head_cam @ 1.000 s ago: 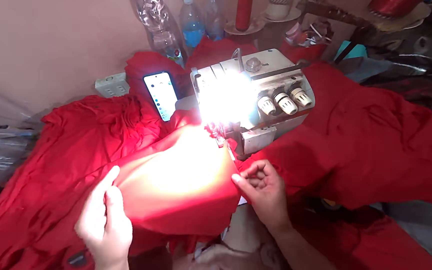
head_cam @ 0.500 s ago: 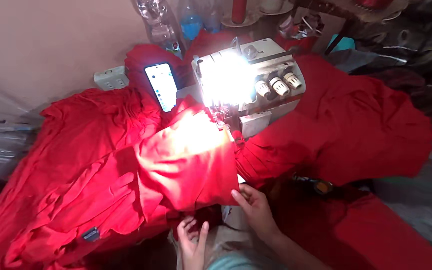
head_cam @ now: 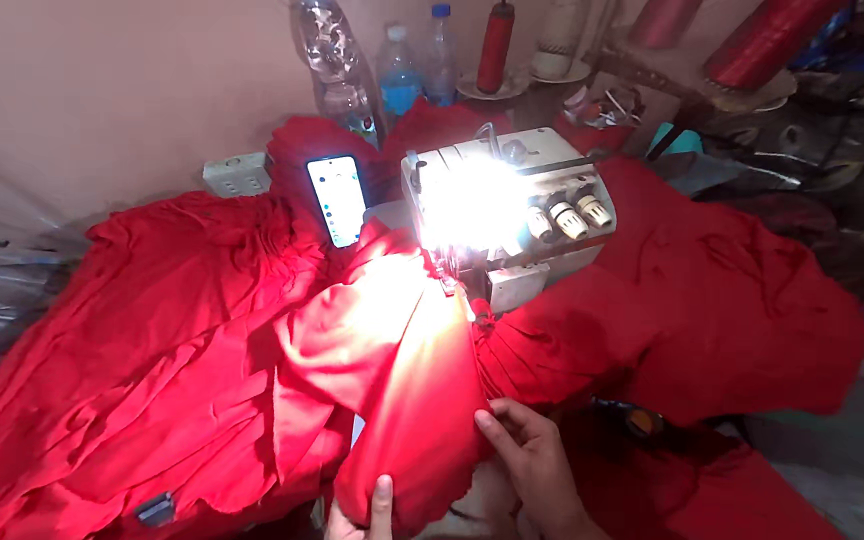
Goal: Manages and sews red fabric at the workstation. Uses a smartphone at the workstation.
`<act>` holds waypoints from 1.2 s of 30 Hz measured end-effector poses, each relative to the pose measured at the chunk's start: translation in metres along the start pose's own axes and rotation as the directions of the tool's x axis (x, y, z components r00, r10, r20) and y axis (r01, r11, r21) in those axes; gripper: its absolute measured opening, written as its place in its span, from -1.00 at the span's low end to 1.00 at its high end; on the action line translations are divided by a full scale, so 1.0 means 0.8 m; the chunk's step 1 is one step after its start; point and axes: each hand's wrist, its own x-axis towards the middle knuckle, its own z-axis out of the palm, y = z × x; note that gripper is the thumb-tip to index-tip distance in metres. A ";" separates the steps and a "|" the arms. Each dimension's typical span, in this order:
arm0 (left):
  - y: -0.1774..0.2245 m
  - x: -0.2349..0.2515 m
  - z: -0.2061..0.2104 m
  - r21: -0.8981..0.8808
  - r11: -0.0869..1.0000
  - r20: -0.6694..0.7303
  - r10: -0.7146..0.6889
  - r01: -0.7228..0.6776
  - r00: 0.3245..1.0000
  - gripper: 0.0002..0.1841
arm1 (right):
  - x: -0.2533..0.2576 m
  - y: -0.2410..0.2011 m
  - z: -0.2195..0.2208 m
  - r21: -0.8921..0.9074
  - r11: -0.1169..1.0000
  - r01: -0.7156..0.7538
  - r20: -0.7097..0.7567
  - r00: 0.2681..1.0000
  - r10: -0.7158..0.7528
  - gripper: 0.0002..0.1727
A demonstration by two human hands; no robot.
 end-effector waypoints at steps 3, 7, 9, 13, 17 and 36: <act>0.009 0.022 0.012 0.092 0.993 -0.037 0.075 -0.071 0.997 -0.65 | 0.029 -0.008 0.005 -0.018 0.999 0.029 -0.004 1.000 -0.029 -0.91; 0.019 0.060 0.031 0.187 0.972 -0.050 0.156 -0.144 0.987 -0.63 | 0.068 -0.018 0.014 -0.053 0.995 0.082 -0.019 0.996 -0.083 -0.91; 0.016 0.081 0.037 0.163 0.964 -0.032 0.220 -0.212 0.975 -0.68 | 0.085 -0.021 0.022 -0.053 0.993 0.105 -0.051 0.993 -0.108 -0.93; 0.030 0.098 0.022 0.132 0.987 0.205 -0.118 0.092 0.972 -0.47 | 0.088 -0.024 0.027 0.066 0.998 0.008 -0.044 0.999 -0.005 -0.95; 0.031 0.064 -0.017 0.128 0.910 0.483 -0.405 0.395 0.776 -0.51 | 0.024 -0.009 0.002 -0.009 0.993 -0.114 0.120 0.986 0.114 -0.89; -0.003 -0.031 -0.009 -0.019 1.000 0.067 0.026 -0.024 0.997 -0.58 | -0.072 0.005 -0.029 0.004 0.980 -0.199 0.076 0.977 0.198 -0.89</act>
